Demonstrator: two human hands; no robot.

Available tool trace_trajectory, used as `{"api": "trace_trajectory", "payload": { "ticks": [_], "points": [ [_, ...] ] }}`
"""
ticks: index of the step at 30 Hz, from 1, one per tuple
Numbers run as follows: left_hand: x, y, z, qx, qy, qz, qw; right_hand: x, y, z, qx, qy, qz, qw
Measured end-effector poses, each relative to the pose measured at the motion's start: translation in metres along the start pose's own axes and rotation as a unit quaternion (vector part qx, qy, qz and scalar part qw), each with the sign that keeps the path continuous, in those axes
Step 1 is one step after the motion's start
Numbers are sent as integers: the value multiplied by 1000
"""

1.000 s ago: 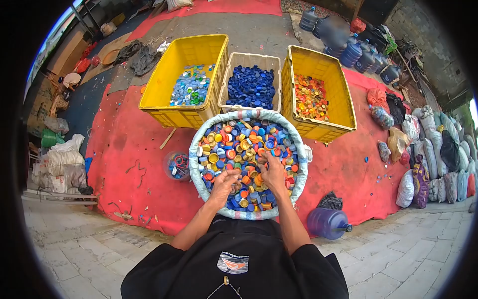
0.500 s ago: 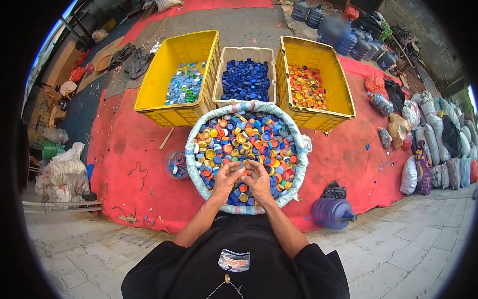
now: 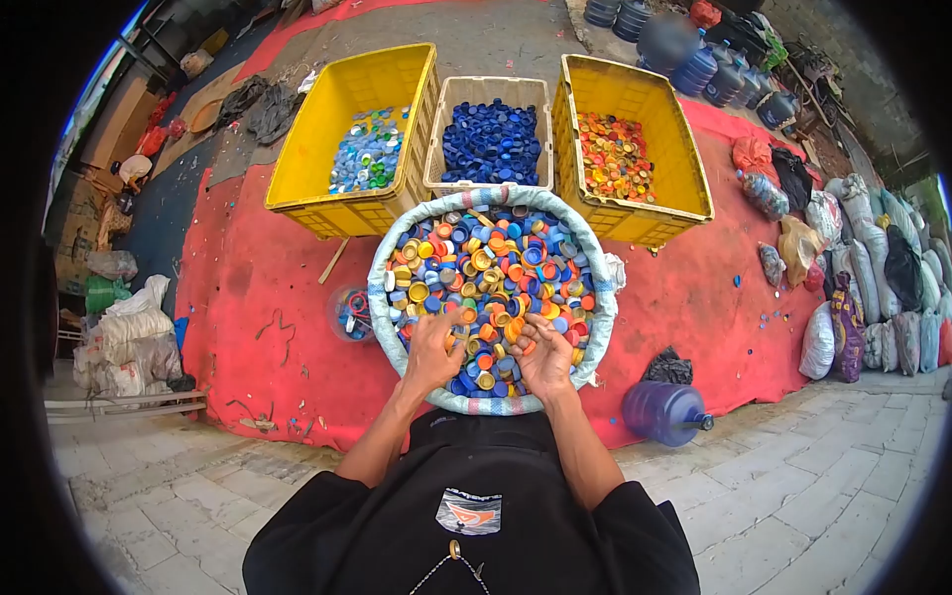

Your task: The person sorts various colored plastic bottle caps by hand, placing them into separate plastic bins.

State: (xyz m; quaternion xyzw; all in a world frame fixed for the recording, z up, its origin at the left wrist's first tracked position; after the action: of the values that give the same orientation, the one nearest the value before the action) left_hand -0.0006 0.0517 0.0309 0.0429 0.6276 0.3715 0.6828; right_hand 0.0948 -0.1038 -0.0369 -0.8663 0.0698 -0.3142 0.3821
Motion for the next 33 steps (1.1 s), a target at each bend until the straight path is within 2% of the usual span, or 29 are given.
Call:
{"api": "trace_trajectory", "payload": {
  "ticks": [2,6,18,21,22,24,27,31,32,33],
  "points": [
    [-20,-10,-6,90,-59,45,993,-1,5,1,0,1,6,1000],
    [-17,-30,-18,183,-60,51,980,0,8,-3,-16,1,-13,1000],
    [-9,-59,-18,217,-120,112,962,-5,15,3,-8,0,-52,999],
    [-6,-56,-16,209,-96,71,971,0,12,-1,-34,2,-129,991],
    [-3,-52,-14,182,-63,33,981,2,14,1,-28,20,-186,982],
    [4,-45,-10,128,5,-43,991,4,13,3,-15,55,-297,953],
    [11,-38,-7,84,124,-172,974,9,-14,-6,19,116,-525,843],
    [0,-36,-6,79,86,-113,987,6,-45,-15,38,182,-680,710],
    [-4,-34,-5,70,71,-97,990,7,-52,-18,35,195,-697,689],
    [-11,-32,-4,61,57,-81,993,4,-48,-15,25,166,-698,696]
  ]
}}
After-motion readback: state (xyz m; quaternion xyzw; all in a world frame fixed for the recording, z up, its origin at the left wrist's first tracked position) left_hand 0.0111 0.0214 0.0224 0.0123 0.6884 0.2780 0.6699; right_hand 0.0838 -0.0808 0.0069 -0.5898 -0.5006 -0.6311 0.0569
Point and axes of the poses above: each hand's wrist, its own z-axis towards the middle knuckle, its own y-axis out of the back of the hand, x = y × z, the point moved 8 cm from there along z, towards the middle knuckle, and after that the axes turned 13 degrees about -z, right-handed, at the moved point
